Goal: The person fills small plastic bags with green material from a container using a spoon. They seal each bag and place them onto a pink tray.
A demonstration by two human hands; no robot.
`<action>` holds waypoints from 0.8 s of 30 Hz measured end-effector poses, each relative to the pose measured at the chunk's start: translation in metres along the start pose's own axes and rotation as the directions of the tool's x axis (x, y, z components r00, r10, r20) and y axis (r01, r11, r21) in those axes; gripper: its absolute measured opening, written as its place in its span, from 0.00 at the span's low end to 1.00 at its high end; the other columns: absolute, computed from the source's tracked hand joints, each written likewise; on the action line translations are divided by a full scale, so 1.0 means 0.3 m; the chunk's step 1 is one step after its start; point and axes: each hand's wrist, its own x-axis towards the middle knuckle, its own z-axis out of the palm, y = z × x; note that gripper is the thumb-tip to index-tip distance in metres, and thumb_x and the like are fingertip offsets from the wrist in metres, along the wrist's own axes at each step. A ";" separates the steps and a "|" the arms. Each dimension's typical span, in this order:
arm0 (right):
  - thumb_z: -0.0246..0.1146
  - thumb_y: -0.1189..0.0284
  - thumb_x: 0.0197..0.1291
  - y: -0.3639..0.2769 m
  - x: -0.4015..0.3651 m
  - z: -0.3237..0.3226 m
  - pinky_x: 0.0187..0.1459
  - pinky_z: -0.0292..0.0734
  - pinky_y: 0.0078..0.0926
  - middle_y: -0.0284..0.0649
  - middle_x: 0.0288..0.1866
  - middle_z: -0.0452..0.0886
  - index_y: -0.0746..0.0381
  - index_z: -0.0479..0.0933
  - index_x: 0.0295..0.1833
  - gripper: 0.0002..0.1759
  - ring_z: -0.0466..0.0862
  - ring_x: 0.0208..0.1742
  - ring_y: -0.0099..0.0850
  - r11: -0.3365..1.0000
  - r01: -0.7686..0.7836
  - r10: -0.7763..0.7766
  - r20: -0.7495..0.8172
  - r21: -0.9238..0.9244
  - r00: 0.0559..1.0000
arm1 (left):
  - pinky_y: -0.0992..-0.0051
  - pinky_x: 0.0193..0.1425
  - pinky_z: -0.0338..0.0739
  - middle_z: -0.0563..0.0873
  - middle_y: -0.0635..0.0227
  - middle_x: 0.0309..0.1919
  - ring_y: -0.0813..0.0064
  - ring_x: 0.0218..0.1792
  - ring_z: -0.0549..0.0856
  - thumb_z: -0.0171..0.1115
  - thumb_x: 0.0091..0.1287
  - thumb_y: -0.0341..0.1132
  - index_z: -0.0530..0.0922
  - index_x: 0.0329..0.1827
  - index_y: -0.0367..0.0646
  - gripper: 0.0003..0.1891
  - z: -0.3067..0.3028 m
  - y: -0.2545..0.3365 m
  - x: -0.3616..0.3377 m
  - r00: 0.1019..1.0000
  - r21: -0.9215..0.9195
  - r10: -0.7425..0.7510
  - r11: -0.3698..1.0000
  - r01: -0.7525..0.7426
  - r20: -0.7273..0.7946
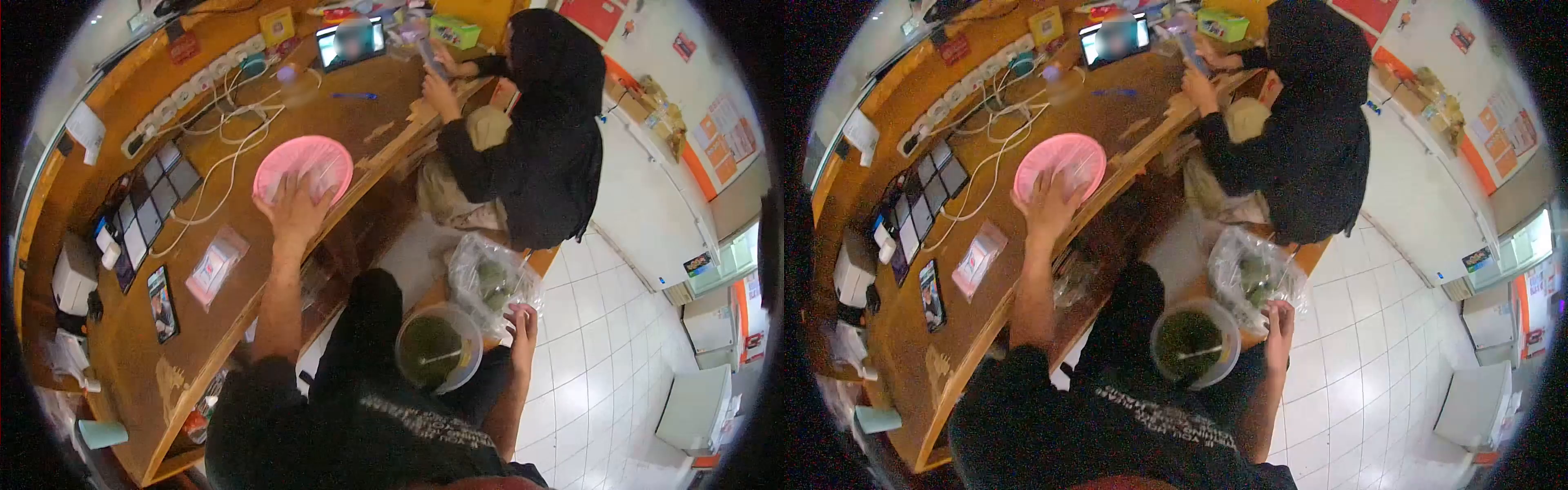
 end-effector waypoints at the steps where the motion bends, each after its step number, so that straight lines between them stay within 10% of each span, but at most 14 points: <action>1: 0.56 0.53 0.73 -0.067 0.000 0.032 0.61 0.69 0.38 0.48 0.57 0.79 0.58 0.68 0.65 0.25 0.79 0.56 0.35 1.000 0.022 -0.022 -0.016 0.005 1.000 | 0.26 0.72 0.28 0.70 0.61 0.73 0.60 0.76 0.64 0.50 0.69 0.65 0.71 0.72 0.47 0.37 0.006 0.001 0.004 1.000 0.012 -0.021 1.000 0.021 0.006; 3: 0.46 0.41 0.74 -0.252 -0.020 0.128 0.65 0.63 0.39 0.49 0.54 0.80 0.54 0.65 0.58 0.28 0.76 0.61 0.39 0.827 0.243 -0.367 0.160 0.508 0.916 | 0.26 0.71 0.29 0.70 0.62 0.74 0.60 0.76 0.64 0.49 0.69 0.65 0.70 0.72 0.46 0.37 0.016 -0.006 -0.002 1.000 0.002 -0.010 1.000 0.010 -0.018; 6: 0.40 0.27 0.63 -0.562 -0.090 0.246 0.65 0.57 0.55 0.51 0.49 0.80 0.52 0.63 0.58 0.40 0.74 0.60 0.46 0.679 0.444 -0.691 0.305 0.585 0.655 | 0.26 0.71 0.30 0.71 0.65 0.73 0.60 0.76 0.65 0.50 0.70 0.64 0.70 0.72 0.45 0.37 0.016 0.007 -0.017 0.999 -0.008 0.000 1.000 0.000 -0.053; 14: 0.38 0.34 0.70 -0.944 -0.259 0.499 0.59 0.58 0.61 0.39 0.44 0.83 0.47 0.62 0.55 0.29 0.72 0.54 0.44 0.118 0.207 -0.959 0.057 0.971 0.276 | 0.26 0.71 0.35 0.74 0.69 0.70 0.61 0.75 0.66 0.55 0.69 0.61 0.72 0.70 0.46 0.34 0.042 0.007 -0.033 0.986 0.051 0.036 0.998 -0.028 -0.164; 16: 0.42 0.38 0.72 -0.924 -0.204 0.569 0.64 0.53 0.63 0.42 0.58 0.82 0.48 0.60 0.59 0.27 0.60 0.72 0.52 -0.168 -0.018 -0.983 -0.169 0.986 -0.067 | 0.27 0.71 0.34 0.72 0.68 0.72 0.61 0.76 0.63 0.53 0.70 0.61 0.71 0.71 0.50 0.33 0.027 0.016 -0.038 0.993 0.024 0.011 1.000 -0.008 -0.115; 24: 0.42 0.38 0.72 -0.925 -0.191 0.629 0.61 0.55 0.58 0.39 0.52 0.84 0.46 0.60 0.59 0.26 0.64 0.68 0.53 -0.177 0.014 -0.984 -0.176 0.984 -0.029 | 0.28 0.71 0.35 0.71 0.68 0.72 0.61 0.76 0.63 0.54 0.70 0.60 0.70 0.72 0.51 0.33 0.032 0.013 -0.036 0.995 -0.006 0.004 1.000 -0.004 -0.096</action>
